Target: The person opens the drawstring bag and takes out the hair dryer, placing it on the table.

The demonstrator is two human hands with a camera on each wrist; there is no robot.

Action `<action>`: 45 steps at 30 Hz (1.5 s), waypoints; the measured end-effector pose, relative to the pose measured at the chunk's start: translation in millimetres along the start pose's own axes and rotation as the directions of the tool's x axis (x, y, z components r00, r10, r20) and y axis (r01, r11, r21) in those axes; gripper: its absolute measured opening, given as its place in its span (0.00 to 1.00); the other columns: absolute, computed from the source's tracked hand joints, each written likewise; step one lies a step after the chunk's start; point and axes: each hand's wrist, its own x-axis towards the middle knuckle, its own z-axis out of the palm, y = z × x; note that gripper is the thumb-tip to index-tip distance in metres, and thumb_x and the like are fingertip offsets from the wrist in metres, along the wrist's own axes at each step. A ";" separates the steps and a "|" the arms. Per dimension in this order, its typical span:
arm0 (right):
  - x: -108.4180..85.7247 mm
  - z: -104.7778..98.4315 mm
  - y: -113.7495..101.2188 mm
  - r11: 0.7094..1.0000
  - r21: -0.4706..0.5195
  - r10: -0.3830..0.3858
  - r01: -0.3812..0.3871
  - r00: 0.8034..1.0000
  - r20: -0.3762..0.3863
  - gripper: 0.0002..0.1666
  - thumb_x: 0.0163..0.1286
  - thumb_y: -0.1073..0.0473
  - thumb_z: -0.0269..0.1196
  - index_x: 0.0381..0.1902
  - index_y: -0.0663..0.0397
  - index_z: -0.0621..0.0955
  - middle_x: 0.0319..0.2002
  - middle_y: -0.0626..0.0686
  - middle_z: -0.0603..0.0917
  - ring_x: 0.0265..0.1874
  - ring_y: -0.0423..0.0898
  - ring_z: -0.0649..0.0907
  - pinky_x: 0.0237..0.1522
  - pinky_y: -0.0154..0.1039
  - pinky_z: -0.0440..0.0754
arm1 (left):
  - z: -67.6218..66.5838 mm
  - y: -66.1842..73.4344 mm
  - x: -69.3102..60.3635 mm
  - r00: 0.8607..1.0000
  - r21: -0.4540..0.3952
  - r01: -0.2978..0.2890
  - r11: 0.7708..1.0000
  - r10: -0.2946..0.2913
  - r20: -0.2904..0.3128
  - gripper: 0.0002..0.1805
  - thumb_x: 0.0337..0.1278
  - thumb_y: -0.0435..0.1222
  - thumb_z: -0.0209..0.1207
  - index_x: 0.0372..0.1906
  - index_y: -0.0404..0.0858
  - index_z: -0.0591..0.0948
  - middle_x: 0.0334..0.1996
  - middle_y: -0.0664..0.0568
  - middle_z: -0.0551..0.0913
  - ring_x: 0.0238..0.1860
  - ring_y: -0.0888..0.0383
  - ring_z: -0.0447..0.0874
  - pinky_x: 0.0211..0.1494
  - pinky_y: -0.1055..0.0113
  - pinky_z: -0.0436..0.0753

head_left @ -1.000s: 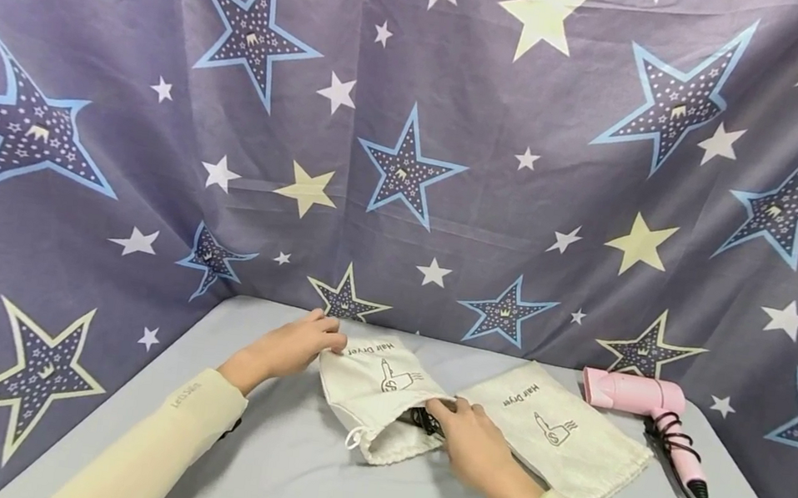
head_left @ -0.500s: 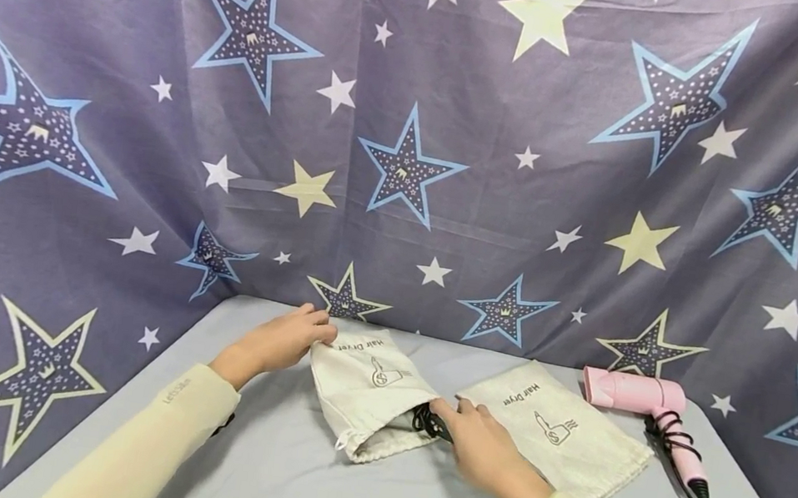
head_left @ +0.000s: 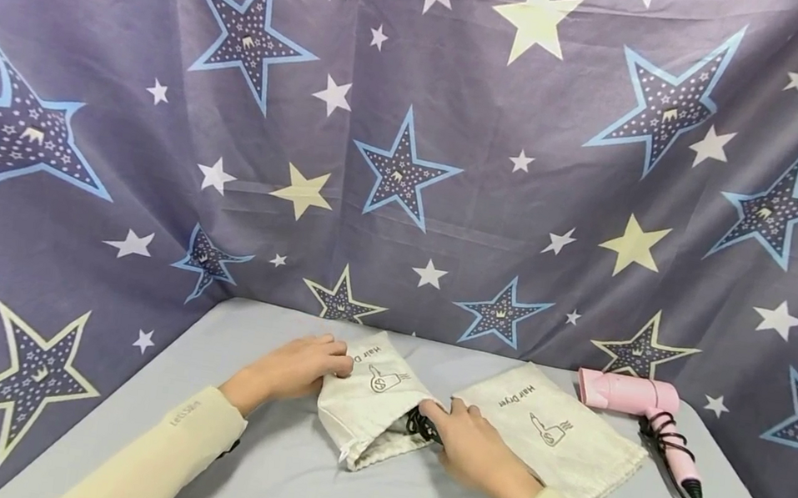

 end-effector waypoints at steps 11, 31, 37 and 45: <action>4.9 6.8 -3.6 0.998 0.038 0.042 -0.041 0.999 -0.006 0.35 0.53 0.65 0.77 0.53 0.43 0.71 0.36 0.63 0.76 0.31 0.59 0.81 0.26 0.53 0.80 | 3.3 -0.6 -1.5 0.998 0.006 0.000 1.000 0.000 -0.064 0.19 0.50 0.25 0.66 0.33 0.52 0.73 0.31 0.63 0.68 0.33 0.61 0.67 0.35 0.67 0.69; 14.9 12.5 -0.4 0.986 0.105 0.130 -0.129 0.992 0.006 0.35 0.52 0.64 0.71 0.56 0.44 0.71 0.36 0.57 0.69 0.35 0.55 0.68 0.34 0.49 0.69 | -5.1 -10.8 -12.7 0.993 -0.039 0.094 0.995 -0.097 -0.062 0.21 0.50 0.20 0.63 0.36 0.51 0.76 0.36 0.63 0.74 0.39 0.60 0.70 0.38 0.66 0.76; 11.6 10.1 4.1 0.989 0.129 0.070 -0.066 0.997 -0.022 0.29 0.56 0.64 0.71 0.52 0.45 0.70 0.35 0.54 0.68 0.33 0.53 0.66 0.34 0.46 0.64 | -8.1 -15.7 -15.0 0.993 -0.053 0.091 0.994 -0.095 -0.073 0.22 0.47 0.18 0.59 0.36 0.50 0.78 0.37 0.62 0.76 0.41 0.59 0.72 0.42 0.64 0.77; 6.4 -2.4 15.5 0.981 0.194 -0.022 0.025 1.000 -0.018 0.27 0.60 0.66 0.68 0.53 0.47 0.70 0.36 0.52 0.68 0.35 0.50 0.65 0.38 0.45 0.65 | -12.1 -31.6 -19.5 0.990 -0.050 0.048 0.998 -0.054 -0.131 0.22 0.44 0.17 0.57 0.33 0.49 0.75 0.35 0.61 0.75 0.39 0.57 0.71 0.43 0.63 0.73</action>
